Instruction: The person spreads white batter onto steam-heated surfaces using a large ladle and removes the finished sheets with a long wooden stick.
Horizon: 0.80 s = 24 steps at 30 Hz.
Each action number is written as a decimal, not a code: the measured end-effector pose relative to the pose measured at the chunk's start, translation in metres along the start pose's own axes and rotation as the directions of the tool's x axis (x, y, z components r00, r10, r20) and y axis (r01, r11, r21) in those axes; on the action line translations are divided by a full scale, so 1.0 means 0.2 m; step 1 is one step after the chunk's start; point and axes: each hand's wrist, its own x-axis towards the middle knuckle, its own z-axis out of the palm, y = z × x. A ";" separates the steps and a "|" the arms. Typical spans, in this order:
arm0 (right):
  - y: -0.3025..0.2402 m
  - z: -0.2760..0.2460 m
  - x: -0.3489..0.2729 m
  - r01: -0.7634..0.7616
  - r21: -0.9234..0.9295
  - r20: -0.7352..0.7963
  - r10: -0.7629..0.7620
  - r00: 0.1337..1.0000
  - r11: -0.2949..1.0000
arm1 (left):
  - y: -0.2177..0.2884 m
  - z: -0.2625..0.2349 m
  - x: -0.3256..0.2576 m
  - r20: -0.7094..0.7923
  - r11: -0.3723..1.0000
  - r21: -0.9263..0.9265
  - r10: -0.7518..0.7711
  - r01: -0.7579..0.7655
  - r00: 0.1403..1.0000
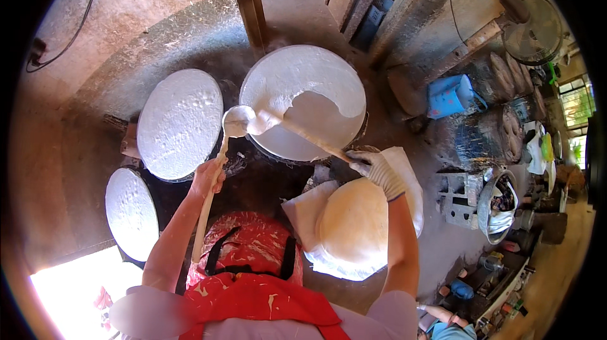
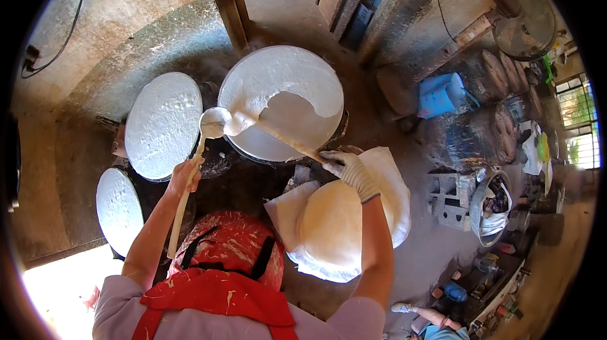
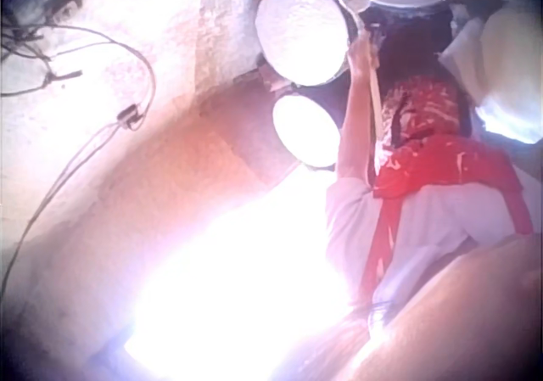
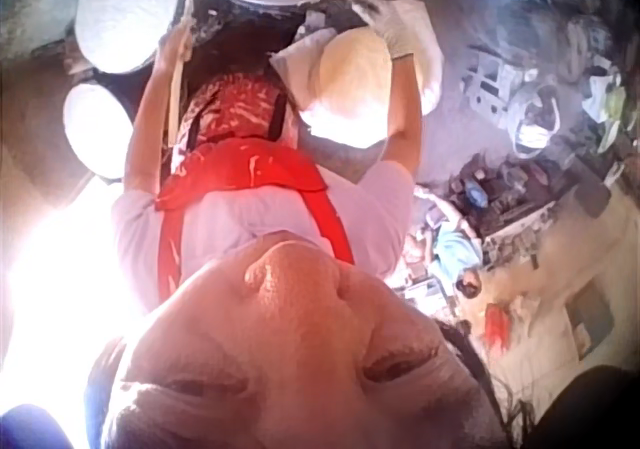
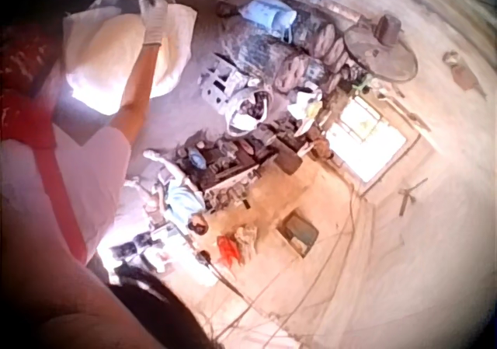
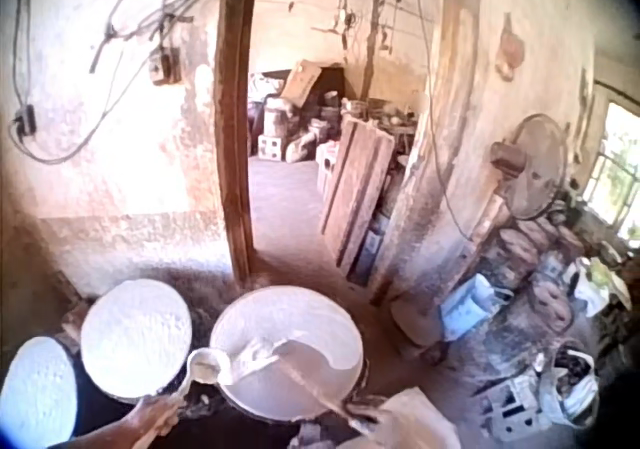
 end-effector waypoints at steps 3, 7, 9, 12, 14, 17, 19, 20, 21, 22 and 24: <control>0.16 0.08 -0.10 0.030 -0.004 -0.287 -0.029 0.957 1.000 | 0.01 0.05 -0.04 0.075 1.000 -0.001 -0.029 0.029 0.997; 0.14 0.46 -0.23 -0.008 0.090 -0.257 0.031 0.966 0.996 | -0.02 0.03 -0.06 0.187 1.000 -0.010 -0.023 0.025 0.982; 0.01 0.60 -0.32 0.000 -0.075 -0.305 -0.023 0.952 0.997 | 0.02 0.03 -0.09 0.225 1.000 0.007 -0.028 0.027 0.974; -0.18 0.84 -0.44 -0.012 0.095 -0.488 0.057 0.871 0.995 | 0.16 0.02 -0.23 0.310 0.984 -0.159 0.124 -0.077 0.943; -0.25 1.08 -0.40 -0.094 0.162 -0.486 0.162 0.859 0.982 | 0.26 0.04 -0.30 0.346 0.937 -0.333 0.227 -0.107 0.910; -0.67 1.48 -0.14 0.032 0.685 -0.407 0.346 0.846 0.728 | 0.34 -0.01 -0.33 0.322 0.864 -0.490 0.301 -0.114 0.897; -0.54 1.71 0.10 0.127 0.731 -0.403 0.274 0.873 0.670 | 0.38 -0.03 -0.33 0.332 0.862 -0.498 0.284 -0.088 0.900; -0.50 1.79 0.22 0.143 0.671 -0.442 0.238 0.865 0.728 | 0.36 -0.06 -0.35 0.345 0.862 -0.501 0.281 -0.077 0.896; -0.48 1.85 0.26 0.095 0.685 -0.429 0.295 0.854 0.722 | 0.31 -0.11 -0.35 0.342 0.858 -0.510 0.268 -0.061 0.901; -0.47 1.91 0.29 0.048 0.699 -0.417 0.353 0.838 0.713 | 0.24 -0.16 -0.36 0.343 0.855 -0.517 0.253 -0.043 0.904; -0.38 1.95 0.30 -0.015 0.762 -0.356 0.437 0.826 0.648 | 0.14 -0.23 -0.36 0.335 0.864 -0.504 0.193 0.002 0.922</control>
